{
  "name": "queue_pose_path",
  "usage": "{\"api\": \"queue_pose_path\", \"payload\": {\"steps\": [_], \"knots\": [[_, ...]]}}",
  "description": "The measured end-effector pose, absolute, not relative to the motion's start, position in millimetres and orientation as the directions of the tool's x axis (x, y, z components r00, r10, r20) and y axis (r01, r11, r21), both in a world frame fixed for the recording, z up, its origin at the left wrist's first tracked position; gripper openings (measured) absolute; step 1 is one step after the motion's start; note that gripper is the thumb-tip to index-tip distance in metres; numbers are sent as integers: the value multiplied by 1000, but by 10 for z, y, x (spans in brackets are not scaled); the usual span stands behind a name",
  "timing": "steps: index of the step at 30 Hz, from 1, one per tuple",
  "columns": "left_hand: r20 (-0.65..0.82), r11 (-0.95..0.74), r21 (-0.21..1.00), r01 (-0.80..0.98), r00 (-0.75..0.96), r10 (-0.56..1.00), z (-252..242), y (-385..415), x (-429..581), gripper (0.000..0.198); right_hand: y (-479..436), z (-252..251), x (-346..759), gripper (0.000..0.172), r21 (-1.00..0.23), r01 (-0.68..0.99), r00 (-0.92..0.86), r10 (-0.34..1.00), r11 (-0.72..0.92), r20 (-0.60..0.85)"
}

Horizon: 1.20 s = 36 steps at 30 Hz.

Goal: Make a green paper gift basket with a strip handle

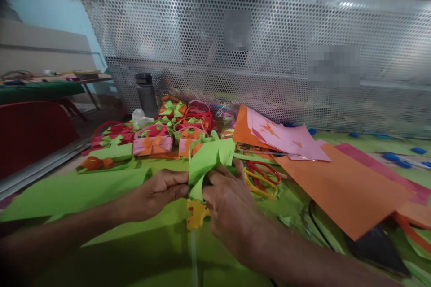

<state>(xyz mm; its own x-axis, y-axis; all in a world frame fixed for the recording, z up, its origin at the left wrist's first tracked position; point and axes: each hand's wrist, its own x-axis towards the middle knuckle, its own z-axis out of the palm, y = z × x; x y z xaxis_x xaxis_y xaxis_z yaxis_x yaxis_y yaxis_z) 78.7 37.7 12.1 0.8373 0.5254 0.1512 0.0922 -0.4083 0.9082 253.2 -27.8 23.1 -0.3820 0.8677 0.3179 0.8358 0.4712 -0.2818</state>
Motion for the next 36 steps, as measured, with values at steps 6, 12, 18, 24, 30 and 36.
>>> {"api": "queue_pose_path", "payload": {"steps": [6, 12, 18, 24, 30, 36], "knots": [[54, -413, 850, 326, 727, 685, 121, 338, 800, 26, -280, 235, 2546, 25, -287, 856, -355, 893, 429, 277], [110, -354, 899, 257, 650, 752, 125, 282, 826, 19, -296, 243, 2548, 28, -321, 823, -359, 867, 468, 344], [116, -272, 950, 150, 640, 759, 81, 294, 819, 17, -289, 214, 2579, 27, -278, 839, -357, 859, 468, 367], [136, -322, 930, 177, 648, 749, 76, 299, 814, 17, -275, 195, 2600, 27, -301, 822, -368, 854, 483, 367], [322, -634, 719, 285, 672, 667, 88, 293, 803, 18, -277, 211, 2583, 29, -292, 819, -378, 848, 494, 372], [379, -727, 596, 340, 679, 629, 90, 273, 808, 19, -284, 215, 2559, 18, -327, 841, -336, 891, 430, 306]]}}
